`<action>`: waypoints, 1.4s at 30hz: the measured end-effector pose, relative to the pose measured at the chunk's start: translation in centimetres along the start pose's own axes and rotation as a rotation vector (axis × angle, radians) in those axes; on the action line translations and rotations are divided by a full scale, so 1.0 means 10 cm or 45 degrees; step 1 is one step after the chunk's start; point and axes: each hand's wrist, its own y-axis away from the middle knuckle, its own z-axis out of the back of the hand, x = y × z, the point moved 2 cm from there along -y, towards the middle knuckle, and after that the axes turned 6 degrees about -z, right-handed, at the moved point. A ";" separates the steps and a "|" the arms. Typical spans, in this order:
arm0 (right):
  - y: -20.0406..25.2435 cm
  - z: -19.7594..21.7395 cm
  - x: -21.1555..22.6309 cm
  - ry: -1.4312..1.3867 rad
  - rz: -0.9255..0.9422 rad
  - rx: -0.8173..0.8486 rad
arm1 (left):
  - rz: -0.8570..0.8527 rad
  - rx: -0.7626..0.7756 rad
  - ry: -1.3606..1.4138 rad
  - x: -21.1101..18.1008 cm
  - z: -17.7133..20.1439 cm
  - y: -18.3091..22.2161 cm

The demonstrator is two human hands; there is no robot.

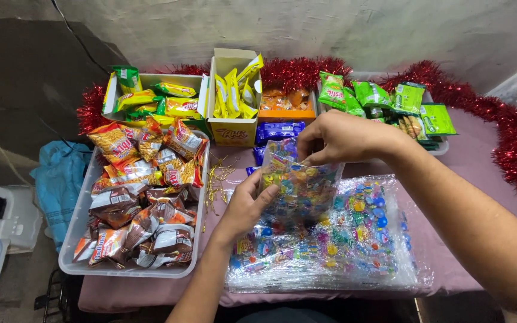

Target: Packing various small snack packets into a clear plastic bag to create a variety pack.

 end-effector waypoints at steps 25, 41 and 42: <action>-0.01 -0.18 -0.76 -1.883 0.748 -0.139 | 0.005 0.006 -0.013 0.29 0.09 0.04; 0.15 -0.30 -0.52 -1.469 0.342 -0.612 | 0.017 -0.017 -0.015 0.29 0.15 0.11; 0.17 -0.27 -0.49 -1.205 0.381 -0.709 | 0.017 -0.013 -0.010 0.29 0.14 0.10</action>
